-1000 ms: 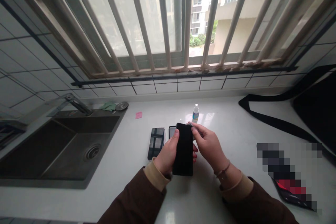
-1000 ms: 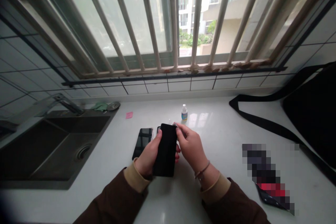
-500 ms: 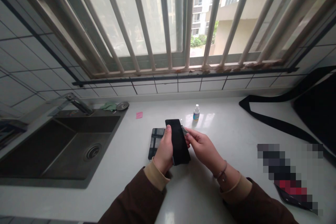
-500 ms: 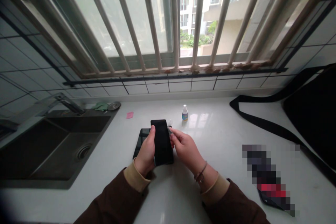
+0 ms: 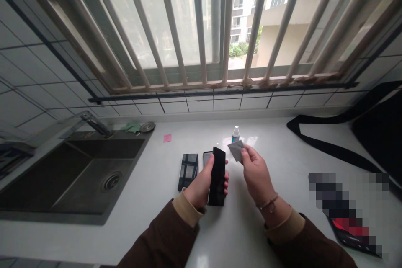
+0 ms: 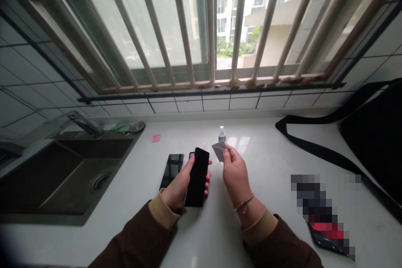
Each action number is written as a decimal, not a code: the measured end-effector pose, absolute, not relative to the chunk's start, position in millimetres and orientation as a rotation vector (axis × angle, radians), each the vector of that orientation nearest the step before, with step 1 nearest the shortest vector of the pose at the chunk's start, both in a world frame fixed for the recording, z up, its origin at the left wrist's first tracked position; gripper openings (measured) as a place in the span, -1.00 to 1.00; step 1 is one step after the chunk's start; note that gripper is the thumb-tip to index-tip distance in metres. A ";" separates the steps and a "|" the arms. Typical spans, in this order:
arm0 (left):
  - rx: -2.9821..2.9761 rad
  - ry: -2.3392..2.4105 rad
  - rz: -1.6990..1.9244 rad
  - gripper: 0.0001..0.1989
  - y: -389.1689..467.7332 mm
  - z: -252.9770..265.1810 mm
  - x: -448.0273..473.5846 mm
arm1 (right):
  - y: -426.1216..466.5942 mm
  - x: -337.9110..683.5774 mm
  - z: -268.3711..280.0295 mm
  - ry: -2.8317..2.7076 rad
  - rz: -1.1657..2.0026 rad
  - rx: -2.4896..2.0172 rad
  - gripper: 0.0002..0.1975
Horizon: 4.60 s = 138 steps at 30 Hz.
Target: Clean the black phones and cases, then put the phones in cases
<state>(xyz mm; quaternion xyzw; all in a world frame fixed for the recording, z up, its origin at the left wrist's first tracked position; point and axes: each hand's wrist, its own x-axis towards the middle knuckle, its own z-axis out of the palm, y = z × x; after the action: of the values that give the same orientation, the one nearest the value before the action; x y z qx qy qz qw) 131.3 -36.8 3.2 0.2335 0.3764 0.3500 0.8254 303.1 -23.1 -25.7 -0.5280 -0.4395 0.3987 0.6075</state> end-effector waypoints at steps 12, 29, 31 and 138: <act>0.696 0.905 0.621 -0.33 -42.0 0.3 137.1 | -37.2 297.6 -9.2 -1.616 0.674 -1.060 -0.64; 0.357 0.831 1.080 -0.53 -29.0 0.1 134.7 | -43.0 291.5 -10.5 -2.033 0.451 -0.580 -0.51; 0.282 0.850 1.106 -0.48 -27.8 2.2 132.6 | -45.8 289.8 -8.0 -2.062 0.470 -0.542 -0.52; 0.298 0.592 1.017 -0.38 -33.1 2.6 144.1 | -46.4 284.3 -22.4 -2.238 0.291 -1.149 -0.20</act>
<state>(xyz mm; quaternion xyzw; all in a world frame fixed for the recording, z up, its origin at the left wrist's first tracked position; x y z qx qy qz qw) 144.1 -33.1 2.6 0.1399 0.2782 0.4780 0.8213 284.3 -46.4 -22.4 -0.4328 -0.8431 0.1098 0.2997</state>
